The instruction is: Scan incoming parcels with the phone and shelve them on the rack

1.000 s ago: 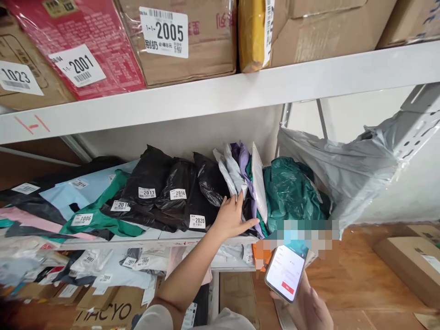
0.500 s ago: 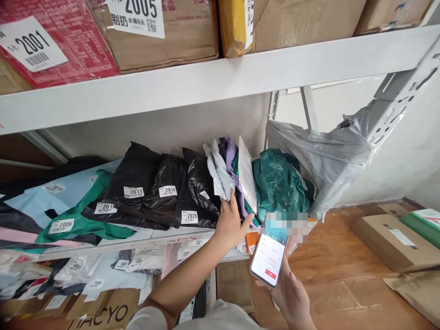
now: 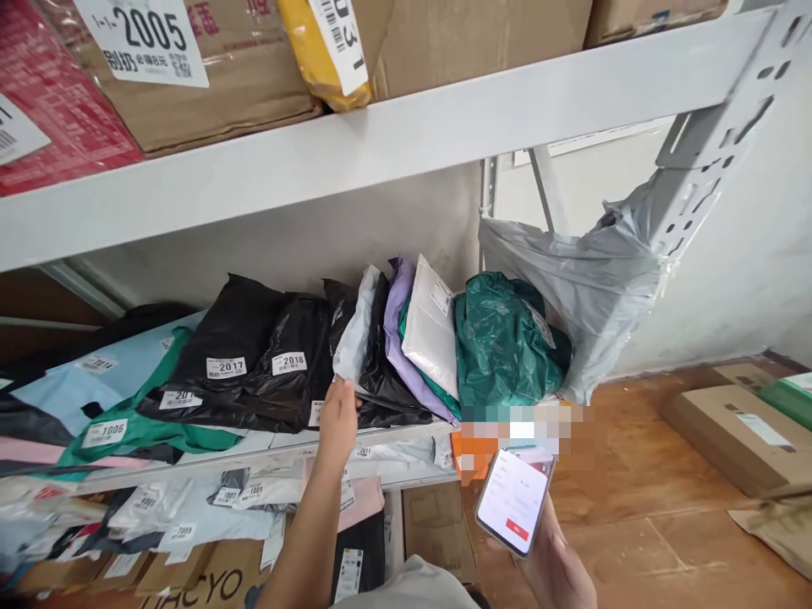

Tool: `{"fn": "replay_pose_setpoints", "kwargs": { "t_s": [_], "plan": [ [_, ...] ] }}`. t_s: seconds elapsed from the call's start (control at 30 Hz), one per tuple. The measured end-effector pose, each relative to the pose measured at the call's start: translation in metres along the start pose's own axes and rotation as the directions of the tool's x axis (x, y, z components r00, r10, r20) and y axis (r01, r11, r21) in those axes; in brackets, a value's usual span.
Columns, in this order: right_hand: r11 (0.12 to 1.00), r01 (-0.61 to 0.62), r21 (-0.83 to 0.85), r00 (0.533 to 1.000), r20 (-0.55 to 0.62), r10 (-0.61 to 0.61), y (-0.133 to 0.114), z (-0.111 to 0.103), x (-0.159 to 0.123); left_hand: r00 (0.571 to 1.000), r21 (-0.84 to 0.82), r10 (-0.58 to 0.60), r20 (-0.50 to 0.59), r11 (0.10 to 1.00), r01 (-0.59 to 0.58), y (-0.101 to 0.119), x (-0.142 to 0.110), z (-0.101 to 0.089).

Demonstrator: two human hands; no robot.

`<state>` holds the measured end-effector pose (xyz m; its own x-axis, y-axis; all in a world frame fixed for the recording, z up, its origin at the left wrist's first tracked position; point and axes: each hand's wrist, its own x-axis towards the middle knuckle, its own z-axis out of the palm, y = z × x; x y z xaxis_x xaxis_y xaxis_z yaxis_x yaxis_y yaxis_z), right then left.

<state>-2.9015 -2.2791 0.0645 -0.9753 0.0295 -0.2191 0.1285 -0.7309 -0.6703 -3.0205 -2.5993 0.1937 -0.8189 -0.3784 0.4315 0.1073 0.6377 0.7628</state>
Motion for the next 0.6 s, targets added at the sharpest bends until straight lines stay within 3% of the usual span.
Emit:
{"fn": "replay_pose_setpoints", "kwargs": {
  "t_s": [0.1, 0.2, 0.27, 0.37, 0.47, 0.53, 0.6],
  "plan": [
    [0.999, -0.018, 0.027, 1.0, -0.008, 0.018, -0.008, -0.002, 0.004, 0.982, 0.287, 0.185, -0.029, 0.943, -0.169, 0.034, -0.009, 0.013],
    [0.999, -0.039, 0.022, 0.999, 0.0, 0.039, -0.016, 0.004, 0.006, 0.95, 0.147, 0.312, -0.025, 0.941, -0.305, 0.053, -0.006, 0.036],
    [0.999, -0.038, 0.016, 0.999, 0.016, 0.038, -0.02, 0.008, 0.006, 0.965, -0.006, 0.262, -0.026, 0.965, -0.262, 0.052, -0.002, 0.049],
    [0.999, -0.037, 0.033, 0.996, 0.086, 0.034, -0.022, 0.01, 0.006, 0.997, -0.22, 0.075, 0.005, 0.973, -0.072, 0.038, 0.003, 0.062],
    [0.997, -0.065, 0.051, 0.987, 0.151, 0.056, -0.022, 0.009, 0.009, 0.993, -0.531, -0.047, 0.106, 0.842, 0.096, 0.024, 0.002, 0.077],
    [0.996, -0.059, 0.061, 0.989, 0.139, 0.051, -0.022, 0.013, 0.012, 0.983, -0.604, 0.001, 0.185, 0.789, 0.113, 0.021, 0.001, 0.09],
    [0.996, -0.055, 0.063, 0.989, 0.139, 0.046, -0.023, 0.024, 0.015, 0.97, -0.586, 0.113, 0.215, 0.81, 0.036, 0.024, 0.0, 0.104]
  ]
}}
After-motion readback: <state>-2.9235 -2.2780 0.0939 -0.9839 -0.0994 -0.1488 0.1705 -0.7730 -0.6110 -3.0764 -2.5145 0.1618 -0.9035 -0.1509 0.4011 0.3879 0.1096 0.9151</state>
